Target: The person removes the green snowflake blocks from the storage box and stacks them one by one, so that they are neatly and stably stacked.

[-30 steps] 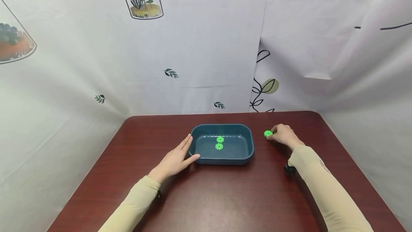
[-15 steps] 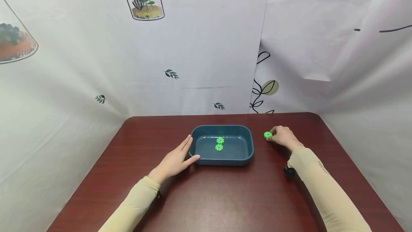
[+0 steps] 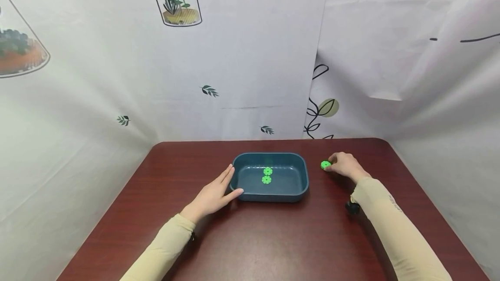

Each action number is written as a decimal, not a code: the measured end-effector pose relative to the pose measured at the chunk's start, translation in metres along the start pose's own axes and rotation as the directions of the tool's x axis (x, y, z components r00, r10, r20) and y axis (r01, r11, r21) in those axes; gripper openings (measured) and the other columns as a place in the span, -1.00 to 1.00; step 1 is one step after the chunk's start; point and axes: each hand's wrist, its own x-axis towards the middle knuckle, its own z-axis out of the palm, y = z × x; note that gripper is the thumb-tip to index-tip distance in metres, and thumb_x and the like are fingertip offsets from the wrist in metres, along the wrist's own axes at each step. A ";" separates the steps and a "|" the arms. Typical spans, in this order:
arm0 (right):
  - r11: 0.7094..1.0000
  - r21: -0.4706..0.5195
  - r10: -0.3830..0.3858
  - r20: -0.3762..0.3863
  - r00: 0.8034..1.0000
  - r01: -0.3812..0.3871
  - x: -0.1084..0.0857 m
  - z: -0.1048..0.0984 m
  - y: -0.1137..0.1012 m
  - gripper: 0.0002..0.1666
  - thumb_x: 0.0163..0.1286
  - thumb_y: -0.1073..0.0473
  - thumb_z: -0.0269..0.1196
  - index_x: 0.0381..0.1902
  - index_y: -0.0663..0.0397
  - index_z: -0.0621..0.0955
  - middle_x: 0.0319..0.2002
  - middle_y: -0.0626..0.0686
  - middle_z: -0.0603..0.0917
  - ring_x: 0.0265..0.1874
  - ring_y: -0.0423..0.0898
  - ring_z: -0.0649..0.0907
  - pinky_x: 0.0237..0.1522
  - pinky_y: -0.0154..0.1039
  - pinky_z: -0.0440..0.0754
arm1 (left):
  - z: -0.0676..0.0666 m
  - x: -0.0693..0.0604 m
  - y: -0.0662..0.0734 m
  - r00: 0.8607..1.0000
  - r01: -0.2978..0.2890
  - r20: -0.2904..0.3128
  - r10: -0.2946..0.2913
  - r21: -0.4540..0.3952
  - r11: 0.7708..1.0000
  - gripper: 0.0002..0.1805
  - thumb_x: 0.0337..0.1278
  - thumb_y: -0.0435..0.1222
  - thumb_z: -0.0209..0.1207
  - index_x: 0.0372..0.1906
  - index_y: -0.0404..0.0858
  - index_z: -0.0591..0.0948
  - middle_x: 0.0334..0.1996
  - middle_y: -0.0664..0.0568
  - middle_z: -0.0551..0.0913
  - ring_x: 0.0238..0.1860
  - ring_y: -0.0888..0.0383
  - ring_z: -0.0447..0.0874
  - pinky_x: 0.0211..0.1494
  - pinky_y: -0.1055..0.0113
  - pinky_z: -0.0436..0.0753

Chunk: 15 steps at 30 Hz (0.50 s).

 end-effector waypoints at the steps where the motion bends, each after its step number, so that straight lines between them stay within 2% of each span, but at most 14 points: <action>1: 1.000 -0.004 -0.003 -0.002 1.000 0.003 0.000 -0.002 -0.001 -0.36 0.31 0.06 0.39 0.11 0.52 0.56 -0.03 0.42 0.64 -0.08 0.27 0.62 0.00 0.24 0.59 | 0.000 0.000 0.000 1.000 0.000 0.002 0.000 0.002 1.000 0.03 0.35 0.37 -0.09 0.59 -0.32 0.09 0.60 -0.13 0.02 0.54 0.02 0.15 0.44 0.11 0.36; 9: 1.000 -0.003 -0.023 -0.017 1.000 0.023 0.006 -0.021 -0.019 -0.26 0.38 -0.04 0.33 0.24 0.49 0.49 0.11 0.47 0.57 0.07 0.38 0.56 0.08 0.29 0.54 | -0.001 0.000 0.001 1.000 -0.005 -0.004 0.005 0.008 1.000 0.04 0.35 0.37 -0.09 0.58 -0.34 0.12 0.60 -0.13 0.04 0.56 0.01 0.07 0.48 0.08 0.30; 15: 0.999 0.022 -0.039 -0.016 0.999 0.039 0.013 -0.029 -0.046 -0.25 0.39 -0.07 0.32 0.29 0.41 0.49 0.17 0.45 0.55 0.15 0.37 0.53 0.13 0.29 0.51 | -0.001 0.000 0.000 1.000 -0.015 -0.024 0.015 0.017 1.000 0.03 0.35 0.36 -0.08 0.57 -0.35 0.15 0.58 -0.16 0.09 0.58 0.00 0.03 0.51 0.08 0.24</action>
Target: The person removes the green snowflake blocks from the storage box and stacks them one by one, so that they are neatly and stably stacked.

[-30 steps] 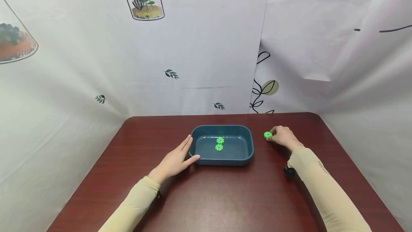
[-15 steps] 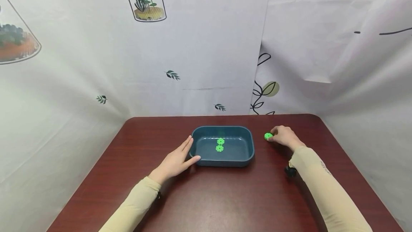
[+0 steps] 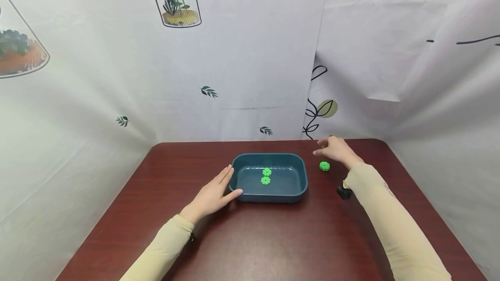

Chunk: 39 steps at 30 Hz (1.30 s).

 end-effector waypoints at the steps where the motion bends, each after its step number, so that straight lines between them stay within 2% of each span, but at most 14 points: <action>1: 1.000 0.001 -0.007 0.000 1.000 0.007 0.002 -0.001 -0.006 -0.27 0.39 -0.06 0.32 0.29 0.40 0.49 0.18 0.44 0.55 0.16 0.36 0.53 0.14 0.29 0.51 | 0.000 0.000 0.000 1.000 0.000 0.000 0.000 0.003 1.000 0.02 0.35 0.36 -0.08 0.57 -0.35 0.15 0.58 -0.16 0.09 0.58 0.00 0.03 0.51 0.08 0.24; 6: 0.998 0.002 -0.060 0.006 0.998 0.060 0.011 -0.001 -0.031 -0.32 0.39 0.01 0.34 0.31 0.36 0.50 0.19 0.42 0.57 0.17 0.35 0.55 0.15 0.26 0.53 | 0.001 0.000 -0.001 1.000 0.004 0.001 -0.004 0.005 1.000 0.02 0.35 0.36 -0.06 0.57 -0.34 0.15 0.58 -0.14 0.09 0.58 0.02 0.02 0.52 0.10 0.22; 12: 0.991 -0.029 -0.130 0.013 0.991 0.131 0.023 0.008 -0.056 -0.35 0.35 0.03 0.37 0.27 0.31 0.54 0.14 0.38 0.62 0.13 0.30 0.60 0.09 0.22 0.58 | 0.000 0.000 -0.001 1.000 -0.006 -0.002 0.006 0.006 1.000 0.02 0.35 0.35 -0.06 0.56 -0.37 0.17 0.58 -0.16 0.10 0.57 -0.01 0.05 0.52 0.08 0.21; 17: 0.987 -0.029 -0.156 0.053 0.986 0.158 0.031 0.020 -0.075 -0.39 0.34 0.08 0.39 0.26 0.27 0.56 0.15 0.35 0.62 0.14 0.27 0.61 0.11 0.19 0.59 | -0.001 0.000 0.000 1.000 -0.017 -0.006 0.017 0.006 1.000 0.00 0.37 0.32 -0.04 0.55 -0.38 0.18 0.56 -0.19 0.12 0.57 -0.03 0.07 0.53 0.07 0.19; 21: 0.985 -0.030 -0.167 0.096 0.981 0.171 0.034 0.031 -0.088 -0.41 0.32 0.10 0.40 0.25 0.22 0.58 0.15 0.29 0.63 0.12 0.21 0.63 0.05 0.09 0.65 | -0.002 -0.001 0.001 1.000 -0.011 0.001 0.011 0.006 1.000 -0.01 0.37 0.31 -0.03 0.56 -0.38 0.16 0.57 -0.18 0.11 0.57 -0.02 0.06 0.54 0.09 0.17; 24: 0.979 -0.046 -0.192 0.129 0.973 0.199 0.036 0.038 -0.097 -0.41 0.31 0.10 0.41 0.25 0.22 0.59 0.12 0.26 0.65 0.09 0.16 0.65 0.00 0.03 0.67 | -0.002 -0.002 0.001 1.000 -0.009 0.002 0.009 0.003 1.000 -0.01 0.37 0.31 -0.02 0.56 -0.38 0.16 0.57 -0.17 0.11 0.57 -0.01 0.07 0.54 0.09 0.17; 29: 0.965 -0.032 -0.251 0.192 0.949 0.261 0.038 0.050 -0.107 -0.44 0.31 0.14 0.41 0.22 0.24 0.61 0.09 0.24 0.67 0.08 0.12 0.65 0.06 0.03 0.65 | -0.002 -0.001 0.001 1.000 -0.006 -0.001 0.006 -0.002 1.000 0.00 0.37 0.31 -0.03 0.55 -0.39 0.17 0.57 -0.18 0.11 0.56 -0.03 0.09 0.53 0.07 0.19; 33: 0.957 -0.048 -0.267 0.229 0.936 0.285 0.038 0.059 -0.112 -0.46 0.31 0.14 0.42 0.21 0.20 0.62 0.10 0.23 0.67 0.08 0.10 0.64 0.08 0.05 0.64 | 0.000 0.000 0.000 1.000 -0.001 -0.004 0.001 -0.001 1.000 0.01 0.36 0.34 -0.06 0.56 -0.37 0.16 0.57 -0.18 0.11 0.55 -0.04 0.11 0.52 0.07 0.22; 39: 0.936 -0.107 -0.295 0.286 0.912 0.336 0.039 0.069 -0.119 -0.48 0.27 0.16 0.44 0.17 0.18 0.64 0.00 0.20 0.69 -0.05 0.03 0.66 -0.03 -0.02 0.67 | 0.000 0.001 0.001 1.000 0.010 0.009 -0.010 0.004 1.000 0.03 0.35 0.37 -0.09 0.57 -0.35 0.15 0.58 -0.15 0.09 0.55 -0.02 0.10 0.51 0.08 0.24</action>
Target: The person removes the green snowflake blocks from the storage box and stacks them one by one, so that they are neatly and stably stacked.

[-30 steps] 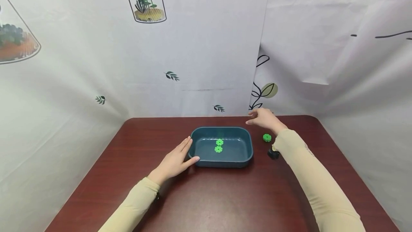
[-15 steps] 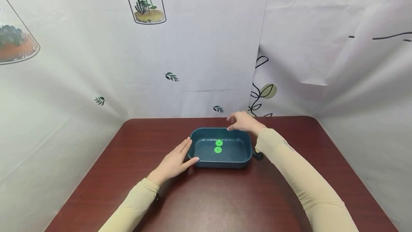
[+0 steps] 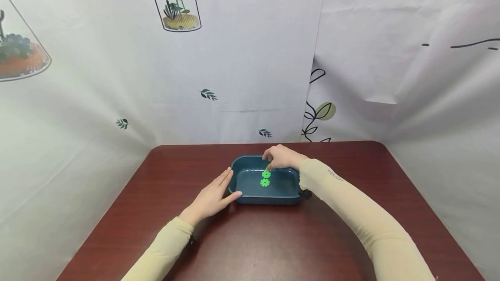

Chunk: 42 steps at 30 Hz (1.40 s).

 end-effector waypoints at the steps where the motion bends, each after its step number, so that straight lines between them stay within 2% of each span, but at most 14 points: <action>1: 1.000 -0.015 -0.011 0.014 1.000 0.011 0.002 0.001 -0.001 -0.48 0.27 0.16 0.44 0.17 0.19 0.65 -0.02 0.19 0.69 -0.09 0.01 0.66 -0.05 -0.04 0.67 | 0.000 0.000 0.000 1.000 -0.002 -0.002 0.002 -0.002 1.000 0.03 0.35 0.36 -0.08 0.56 -0.36 0.16 0.57 -0.15 0.10 0.55 -0.03 0.12 0.50 0.07 0.26; 5: 0.997 -0.062 -0.039 0.076 0.996 0.044 0.009 0.006 -0.002 -0.49 0.25 0.16 0.45 0.15 0.18 0.67 -0.09 0.14 0.70 -0.18 -0.06 0.65 -0.11 -0.10 0.67 | 0.000 0.000 0.001 1.000 -0.002 0.000 0.002 -0.006 1.000 0.03 0.35 0.38 -0.10 0.57 -0.35 0.15 0.58 -0.14 0.10 0.55 -0.02 0.12 0.50 0.07 0.26; 10: 0.992 -0.112 -0.036 0.150 0.988 0.053 0.017 0.013 -0.003 -0.49 0.23 0.12 0.48 0.13 0.13 0.68 -0.16 0.07 0.71 -0.25 -0.13 0.64 -0.11 -0.14 0.67 | 0.002 -0.002 0.001 1.000 0.007 0.005 -0.007 -0.018 1.000 0.04 0.34 0.38 -0.11 0.57 -0.34 0.13 0.58 -0.13 0.09 0.55 -0.02 0.11 0.50 0.08 0.26; 18: 0.986 -0.165 0.044 0.276 0.960 0.002 0.031 0.024 -0.008 -0.46 0.22 0.09 0.50 0.17 0.02 0.68 -0.27 -0.11 0.68 -0.30 -0.18 0.61 -0.09 -0.13 0.63 | 0.000 -0.004 0.001 1.000 0.000 -0.005 0.000 -0.001 1.000 0.01 0.36 0.35 -0.08 0.57 -0.34 0.14 0.58 -0.13 0.10 0.55 -0.01 0.13 0.50 0.09 0.26; 23: 0.983 -0.181 0.076 0.284 0.956 -0.024 0.040 0.029 -0.010 -0.49 0.19 0.10 0.52 0.12 -0.02 0.70 -0.30 -0.12 0.64 -0.30 -0.15 0.58 -0.11 -0.13 0.61 | -0.002 -0.003 0.002 1.000 -0.014 -0.007 0.014 -0.008 1.000 0.00 0.37 0.34 -0.07 0.56 -0.35 0.16 0.57 -0.15 0.12 0.54 -0.03 0.14 0.48 0.06 0.30; 27: 0.983 -0.181 0.092 0.285 0.954 -0.041 0.044 0.032 -0.012 -0.59 0.17 0.14 0.53 -0.01 -0.06 0.71 -0.33 -0.09 0.62 -0.33 -0.12 0.56 -0.19 -0.16 0.57 | -0.003 -0.002 0.001 1.000 -0.015 0.000 0.015 -0.001 1.000 0.01 0.37 0.35 -0.08 0.57 -0.35 0.16 0.57 -0.15 0.11 0.54 -0.03 0.14 0.48 0.07 0.29; 33: 0.979 -0.201 0.092 0.300 0.949 -0.032 0.046 0.033 -0.010 -0.74 0.17 0.18 0.53 -0.23 -0.12 0.68 -0.35 -0.08 0.61 -0.35 -0.12 0.53 -0.25 -0.20 0.51 | -0.003 -0.001 0.000 1.000 -0.007 0.003 0.007 0.003 1.000 0.01 0.36 0.36 -0.09 0.58 -0.33 0.13 0.58 -0.12 0.08 0.55 -0.01 0.12 0.50 0.09 0.27; 42: 0.981 -0.193 0.096 0.326 0.941 -0.033 0.047 0.035 -0.007 -0.82 0.17 0.18 0.53 -0.41 -0.12 0.69 -0.41 -0.10 0.62 -0.45 -0.18 0.51 -0.34 -0.27 0.45 | -0.001 -0.001 -0.002 1.000 0.002 0.012 -0.002 -0.009 1.000 0.03 0.35 0.38 -0.12 0.58 -0.33 0.12 0.59 -0.11 0.06 0.55 0.00 0.12 0.49 0.10 0.27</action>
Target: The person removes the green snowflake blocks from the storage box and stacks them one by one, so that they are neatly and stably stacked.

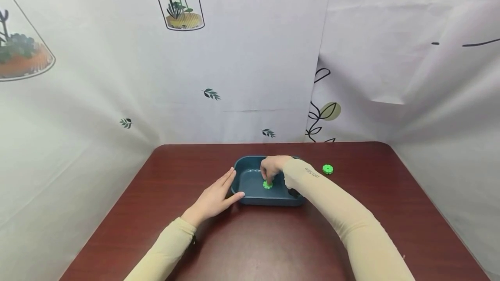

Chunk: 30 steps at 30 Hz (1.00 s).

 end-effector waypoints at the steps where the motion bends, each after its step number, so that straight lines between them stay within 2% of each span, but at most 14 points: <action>1: 1.000 0.001 0.001 0.001 1.000 -0.001 0.000 0.000 0.000 -0.82 0.17 0.17 0.53 -0.43 -0.12 0.68 -0.41 -0.11 0.62 -0.45 -0.18 0.50 -0.34 -0.27 0.45 | 0.000 0.000 0.000 1.000 0.001 -0.001 -0.001 -0.002 1.000 0.03 0.35 0.38 -0.12 0.58 -0.33 0.12 0.59 -0.11 0.07 0.55 -0.01 0.13 0.50 0.10 0.27; 15: 1.000 0.001 -0.017 0.037 0.999 0.017 -0.002 0.001 0.002 -0.81 0.16 0.09 0.54 -0.51 -0.11 0.70 -0.51 -0.15 0.61 -0.49 -0.22 0.49 -0.38 -0.29 0.42 | -0.002 -0.001 0.002 1.000 0.001 -0.002 -0.001 -0.019 1.000 0.04 0.35 0.38 -0.11 0.58 -0.33 0.12 0.59 -0.11 0.05 0.54 -0.01 0.13 0.49 0.08 0.28; 26: 0.989 0.135 -0.073 0.044 0.996 0.067 -0.008 0.000 -0.003 -0.83 0.21 0.21 0.50 -0.48 -0.03 0.67 -0.51 -0.10 0.65 -0.55 -0.22 0.52 -0.45 -0.31 0.47 | 0.000 -0.002 0.002 1.000 -0.010 -0.010 0.010 -0.010 1.000 0.02 0.36 0.36 -0.10 0.57 -0.34 0.15 0.58 -0.14 0.08 0.53 -0.03 0.17 0.47 0.07 0.32; 30: 0.983 0.162 -0.097 0.032 0.995 0.090 -0.014 -0.003 -0.004 -0.84 0.25 0.22 0.46 -0.46 -0.01 0.67 -0.48 -0.09 0.69 -0.53 -0.22 0.59 -0.41 -0.29 0.55 | -0.001 -0.002 0.002 1.000 -0.012 -0.007 0.012 -0.004 1.000 0.02 0.37 0.36 -0.11 0.57 -0.34 0.13 0.59 -0.14 0.06 0.53 -0.02 0.16 0.48 0.09 0.29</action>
